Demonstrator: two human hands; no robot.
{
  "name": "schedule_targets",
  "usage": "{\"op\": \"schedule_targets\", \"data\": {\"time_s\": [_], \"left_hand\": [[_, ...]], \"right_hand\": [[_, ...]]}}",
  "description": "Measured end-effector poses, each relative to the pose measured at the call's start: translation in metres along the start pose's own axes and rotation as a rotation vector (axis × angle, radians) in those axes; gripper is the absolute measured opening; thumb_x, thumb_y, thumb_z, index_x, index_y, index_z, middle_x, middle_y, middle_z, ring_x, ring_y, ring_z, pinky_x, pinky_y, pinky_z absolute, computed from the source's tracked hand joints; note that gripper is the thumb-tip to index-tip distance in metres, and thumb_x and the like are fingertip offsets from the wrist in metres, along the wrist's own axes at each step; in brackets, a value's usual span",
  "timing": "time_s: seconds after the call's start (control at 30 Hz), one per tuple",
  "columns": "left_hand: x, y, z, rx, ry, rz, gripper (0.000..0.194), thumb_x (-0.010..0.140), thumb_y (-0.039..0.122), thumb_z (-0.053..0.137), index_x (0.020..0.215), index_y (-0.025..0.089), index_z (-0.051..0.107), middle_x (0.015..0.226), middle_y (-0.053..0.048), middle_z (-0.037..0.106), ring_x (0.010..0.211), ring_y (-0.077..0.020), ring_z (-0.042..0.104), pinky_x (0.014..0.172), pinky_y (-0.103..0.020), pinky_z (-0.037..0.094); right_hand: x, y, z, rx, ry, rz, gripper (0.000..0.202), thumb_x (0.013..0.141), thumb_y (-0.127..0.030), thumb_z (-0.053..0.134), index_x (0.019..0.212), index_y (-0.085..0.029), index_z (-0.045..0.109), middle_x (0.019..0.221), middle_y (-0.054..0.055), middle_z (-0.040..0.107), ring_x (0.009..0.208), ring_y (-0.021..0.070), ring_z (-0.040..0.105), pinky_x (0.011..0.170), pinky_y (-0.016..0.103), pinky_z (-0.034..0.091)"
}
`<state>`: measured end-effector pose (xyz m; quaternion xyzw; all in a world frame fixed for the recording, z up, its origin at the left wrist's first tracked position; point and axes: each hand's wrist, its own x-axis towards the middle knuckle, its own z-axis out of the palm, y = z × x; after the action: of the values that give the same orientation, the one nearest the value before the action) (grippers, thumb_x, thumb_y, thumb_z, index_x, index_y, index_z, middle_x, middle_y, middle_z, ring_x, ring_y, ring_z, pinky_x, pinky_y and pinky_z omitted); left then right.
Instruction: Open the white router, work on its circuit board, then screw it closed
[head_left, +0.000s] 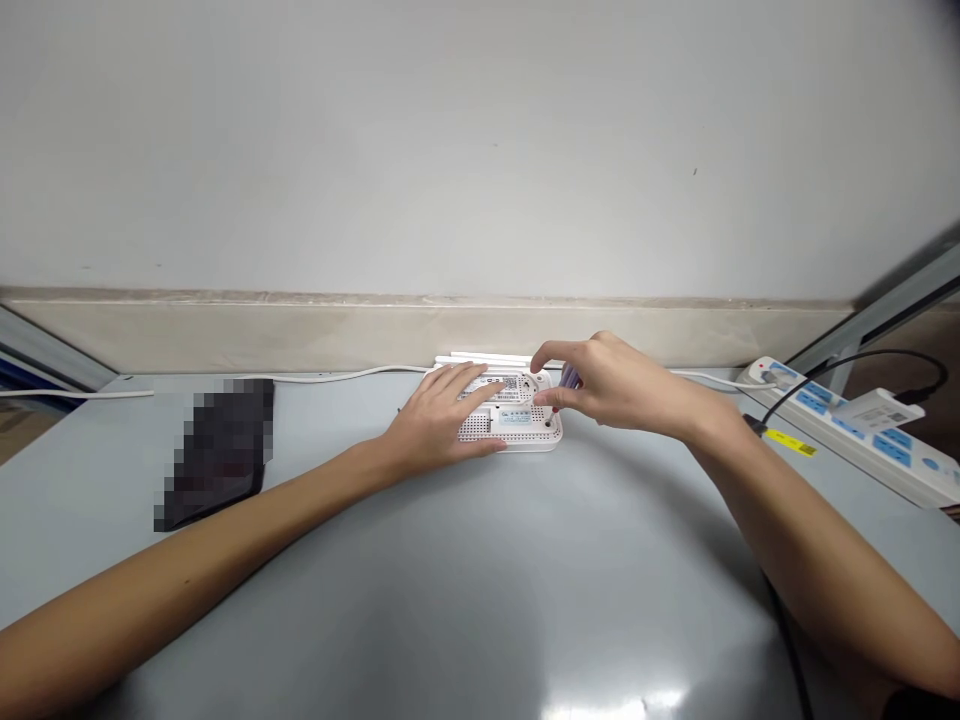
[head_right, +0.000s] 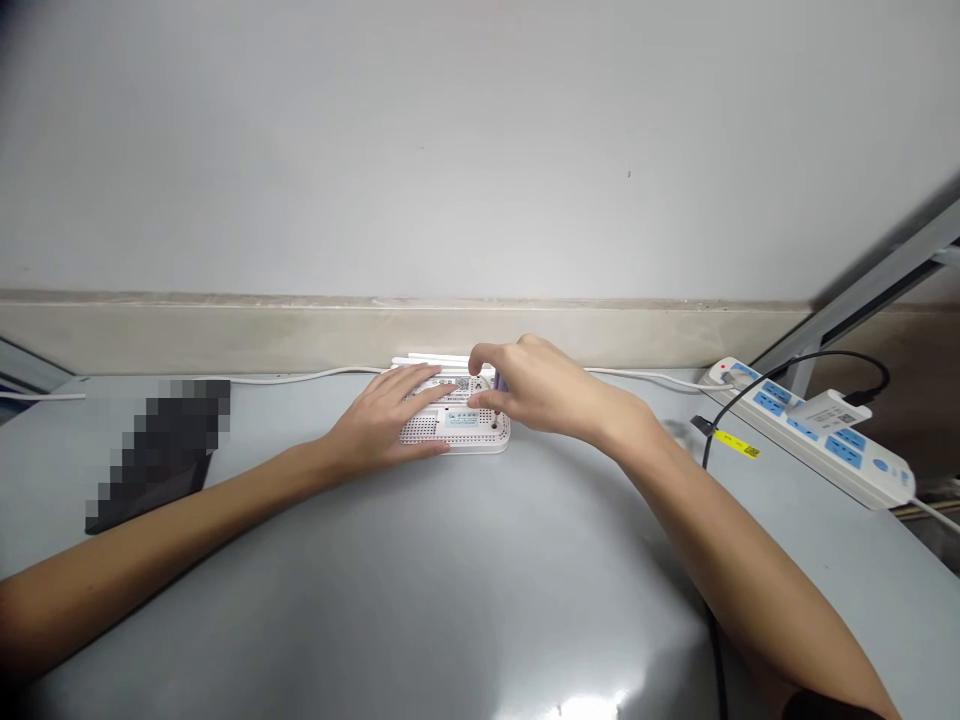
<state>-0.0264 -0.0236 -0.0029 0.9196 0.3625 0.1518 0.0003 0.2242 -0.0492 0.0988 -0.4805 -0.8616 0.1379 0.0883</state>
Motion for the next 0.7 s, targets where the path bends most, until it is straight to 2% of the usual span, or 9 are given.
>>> {"op": "schedule_targets", "data": {"time_s": [0.4,0.57,0.7], "left_hand": [[-0.0002,-0.0004,0.0016,-0.009,0.015,0.002,0.072,0.085,0.068,0.050,0.141,0.024,0.047,0.149,-0.013,0.042,0.138,-0.0334,0.037,0.113,-0.053,0.029],[-0.0004,-0.0008,0.0017,-0.007,0.025,0.005,0.072,0.084,0.068,0.052,0.141,0.024,0.047,0.149,-0.013,0.042,0.138,-0.0339,0.037,0.113,-0.054,0.029],[0.0000,-0.0006,0.0021,0.001,0.021,0.000,0.073,0.084,0.068,0.052,0.141,0.023,0.047,0.149,-0.013,0.042,0.137,-0.0337,0.038,0.113,-0.053,0.030]], "right_hand": [[0.0010,0.0012,-0.0006,0.040,0.008,0.047,0.025,0.091,-0.040,0.056,0.107,-0.022,0.062,0.071,0.000,0.066,0.061,0.0140,0.057,0.059,0.025,0.034],[-0.0021,-0.0005,-0.0027,0.038,-0.001,-0.004,0.026,0.086,-0.028,0.058,0.112,-0.023,0.059,0.079,0.001,0.068,0.072,0.0171,0.060,0.062,0.025,0.036],[-0.0032,-0.0023,-0.0015,0.078,-0.041,-0.043,0.022,0.084,-0.019,0.055,0.105,-0.023,0.061,0.077,0.000,0.067,0.072,0.0165,0.059,0.062,0.025,0.036]]}}
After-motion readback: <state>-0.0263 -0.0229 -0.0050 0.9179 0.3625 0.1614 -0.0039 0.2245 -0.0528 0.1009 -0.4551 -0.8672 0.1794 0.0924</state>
